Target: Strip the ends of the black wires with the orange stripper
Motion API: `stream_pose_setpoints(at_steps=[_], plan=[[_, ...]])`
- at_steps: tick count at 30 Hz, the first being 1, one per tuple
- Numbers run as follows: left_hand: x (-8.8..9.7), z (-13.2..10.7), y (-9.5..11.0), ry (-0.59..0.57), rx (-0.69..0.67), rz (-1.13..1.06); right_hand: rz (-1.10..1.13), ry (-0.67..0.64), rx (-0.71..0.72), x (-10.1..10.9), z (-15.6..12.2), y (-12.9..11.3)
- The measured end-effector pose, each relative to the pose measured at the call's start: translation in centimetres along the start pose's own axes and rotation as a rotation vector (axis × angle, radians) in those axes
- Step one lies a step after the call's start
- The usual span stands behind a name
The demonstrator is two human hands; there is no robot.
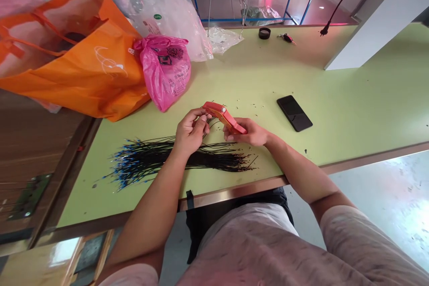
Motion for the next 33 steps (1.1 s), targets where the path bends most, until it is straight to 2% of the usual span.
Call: stream_pose_setpoints(at_steps=[4, 8, 11, 18, 22, 24, 26, 30, 33], plan=[[0.5, 0.5, -0.2, 0.047, -0.008, 0.027, 0.030, -0.087, -0.027, -0.7, -0.4, -0.5], [0.3, 0.3, 0.6, 0.035, -0.049, 0.034, 0.051, -0.131, -0.112, -0.9, -0.6, 0.1], [0.2, 0.1, 0.9, 0.022, -0.080, 0.087, -0.002, -0.139, -0.108, -0.9, -0.7, 0.3], [2.4, 1.0, -0.3, 0.172, -0.067, 0.099, -0.073, -0.129, -0.091, -0.7, -0.7, -0.2], [2.5, 1.0, -0.5, 0.188, -0.050, 0.093, -0.070, -0.138, -0.091, -1.1, -0.7, 0.0], [1.8, 0.8, -0.3, 0.128, -0.033, 0.093, -0.045, -0.135, -0.079, -1.3, -0.7, -0.1], [0.6, 0.4, -0.1, 0.017, -0.018, 0.117, 0.001, -0.120, -0.057, -1.3, -0.5, -0.3], [-1.6, -0.8, 0.8, -0.207, -0.073, 0.184, 0.053, -0.046, -0.015, -0.6, -0.2, -0.6], [-2.5, -1.5, 0.9, -0.326, -0.084, 0.222, 0.061, 0.001, 0.002, -0.1, 0.0, -0.5]])
Point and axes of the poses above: each hand's wrist, its own z-axis towards the middle knuckle, its own x-axis out of the back of the hand, y = z × x, the point moved 9 cm from there along z, towards the middle knuckle, and after that the axes turned 13 degrees about y, right-handed, at the moved point
